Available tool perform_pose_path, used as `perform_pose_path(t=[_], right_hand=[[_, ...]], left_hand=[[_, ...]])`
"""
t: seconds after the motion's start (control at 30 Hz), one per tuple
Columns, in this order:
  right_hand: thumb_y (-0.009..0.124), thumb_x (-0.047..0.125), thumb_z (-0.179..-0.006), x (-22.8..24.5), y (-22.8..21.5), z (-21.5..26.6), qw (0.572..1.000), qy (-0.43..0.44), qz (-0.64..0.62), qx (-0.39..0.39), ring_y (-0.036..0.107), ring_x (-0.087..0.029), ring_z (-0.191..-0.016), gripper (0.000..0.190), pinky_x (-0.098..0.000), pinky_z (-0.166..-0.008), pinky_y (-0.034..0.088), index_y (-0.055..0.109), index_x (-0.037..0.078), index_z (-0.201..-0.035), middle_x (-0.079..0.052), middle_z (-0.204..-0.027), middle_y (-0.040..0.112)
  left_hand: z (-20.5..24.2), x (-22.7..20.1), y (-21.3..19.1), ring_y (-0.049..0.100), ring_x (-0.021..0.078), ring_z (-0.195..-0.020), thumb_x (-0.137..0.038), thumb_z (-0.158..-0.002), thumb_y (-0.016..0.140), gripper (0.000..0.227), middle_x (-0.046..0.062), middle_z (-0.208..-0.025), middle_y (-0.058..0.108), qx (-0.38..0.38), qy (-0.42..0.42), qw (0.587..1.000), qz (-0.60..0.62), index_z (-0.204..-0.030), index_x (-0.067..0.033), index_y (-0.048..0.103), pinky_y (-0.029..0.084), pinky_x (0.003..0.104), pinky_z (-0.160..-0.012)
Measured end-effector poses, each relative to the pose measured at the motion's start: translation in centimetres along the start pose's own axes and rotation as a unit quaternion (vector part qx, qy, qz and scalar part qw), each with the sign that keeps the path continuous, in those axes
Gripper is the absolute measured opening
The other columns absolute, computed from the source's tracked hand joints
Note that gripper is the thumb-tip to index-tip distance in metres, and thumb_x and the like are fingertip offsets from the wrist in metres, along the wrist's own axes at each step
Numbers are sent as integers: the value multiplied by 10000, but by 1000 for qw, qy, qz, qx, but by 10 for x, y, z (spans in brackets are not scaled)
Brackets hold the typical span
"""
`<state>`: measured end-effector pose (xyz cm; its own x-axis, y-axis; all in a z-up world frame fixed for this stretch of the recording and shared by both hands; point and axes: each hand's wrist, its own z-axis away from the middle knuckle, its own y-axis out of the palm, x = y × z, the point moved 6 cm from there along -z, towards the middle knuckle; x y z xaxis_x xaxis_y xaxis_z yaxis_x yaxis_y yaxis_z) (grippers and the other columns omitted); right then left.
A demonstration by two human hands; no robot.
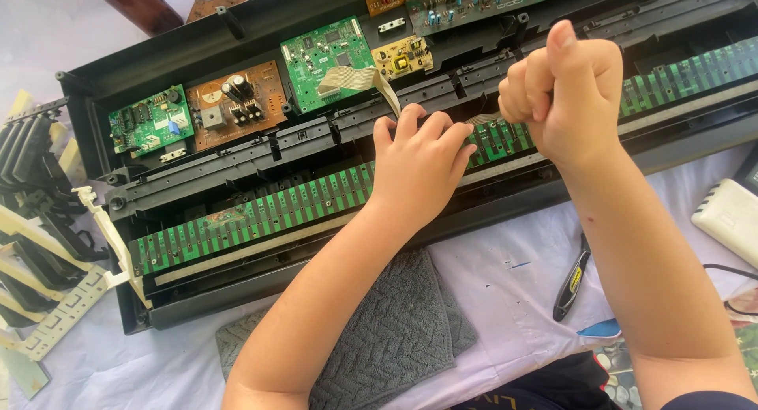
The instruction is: The person uses a screwdriver to remove screws from a green circuit board inside a disassembled electronic device. They then use a brush to clean the board and reinsert the screws to secure it in place.
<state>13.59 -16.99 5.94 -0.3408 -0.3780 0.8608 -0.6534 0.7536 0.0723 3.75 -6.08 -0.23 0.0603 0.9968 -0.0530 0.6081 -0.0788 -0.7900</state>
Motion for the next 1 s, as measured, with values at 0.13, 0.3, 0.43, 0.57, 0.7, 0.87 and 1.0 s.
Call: perform_pose_path(t=[0.13, 0.3, 0.43, 0.57, 0.7, 0.87, 1.0], right_hand=[[415, 460, -1121, -2, 2, 0, 1000, 3, 8, 4, 167, -174, -462, 746, -307, -501, 184, 238, 26, -542, -66, -487, 145], [423, 467, -1118, -3, 2, 0, 1000, 7, 5, 8, 166, -177, -460, 751, -309, -501, 187, 233, 27, -539, -70, -489, 140], [414, 473, -1115, -3, 3, 1, 1000, 6, 7, 18, 145, -177, -466, 750, -310, -503, 169, 221, 23, -546, -72, -494, 128], [380, 396, -1145, -3, 7, 2, 999, -16, 45, 13, 201, -188, -461, 725, -318, -510, 196, 231, 27, -540, -62, -494, 145], [386, 449, -1150, -6, 6, 4, 996, -35, 77, -3, 258, -196, -453, 735, -317, -502, 230, 254, 33, -559, -55, -508, 168], [459, 548, -1118, -15, -7, 4, 998, 2, 26, -48, 251, -206, -450, 788, -324, -499, 225, 254, 29, -561, -79, -501, 180], [459, 567, -1110, -14, -7, 4, 999, 3, 15, -45, 188, -185, -457, 794, -316, -496, 196, 240, 27, -571, -79, -511, 159]], left_hand=[[0, 0, -1, 557, 284, -1050, -378, -938, 749, 128, -85, -946, 660, 0, 0, 1000, -7, -980, -262, 712, 404, 497, -841], [0, 0, 0, 559, 291, -1063, -386, -938, 741, 136, -86, -929, 661, 6, -2, 1000, -8, -982, -263, 705, 417, 515, -847], [0, 0, 1, 558, 295, -1066, -388, -938, 737, 135, -88, -931, 668, 11, -5, 1000, -8, -987, -266, 706, 415, 523, -857], [1, 0, 2, 554, 297, -1082, -387, -946, 726, 141, -87, -934, 665, 13, -6, 1000, -6, -987, -257, 692, 412, 523, -854], [3, -2, 6, 551, 271, -1185, -385, -942, 735, 251, -141, -1114, 682, 28, -5, 999, -25, -1177, -313, 683, 408, 570, -944], [6, -5, 24, 428, 322, -1435, -252, -994, 600, 559, -125, -1440, 592, 176, -6, 984, 6, -1512, -374, 430, 327, 746, -1038], [7, -5, 26, 411, 328, -1458, -239, -991, 607, 565, -124, -1432, 604, 184, -4, 983, 21, -1508, -385, 433, 300, 751, -1053]])
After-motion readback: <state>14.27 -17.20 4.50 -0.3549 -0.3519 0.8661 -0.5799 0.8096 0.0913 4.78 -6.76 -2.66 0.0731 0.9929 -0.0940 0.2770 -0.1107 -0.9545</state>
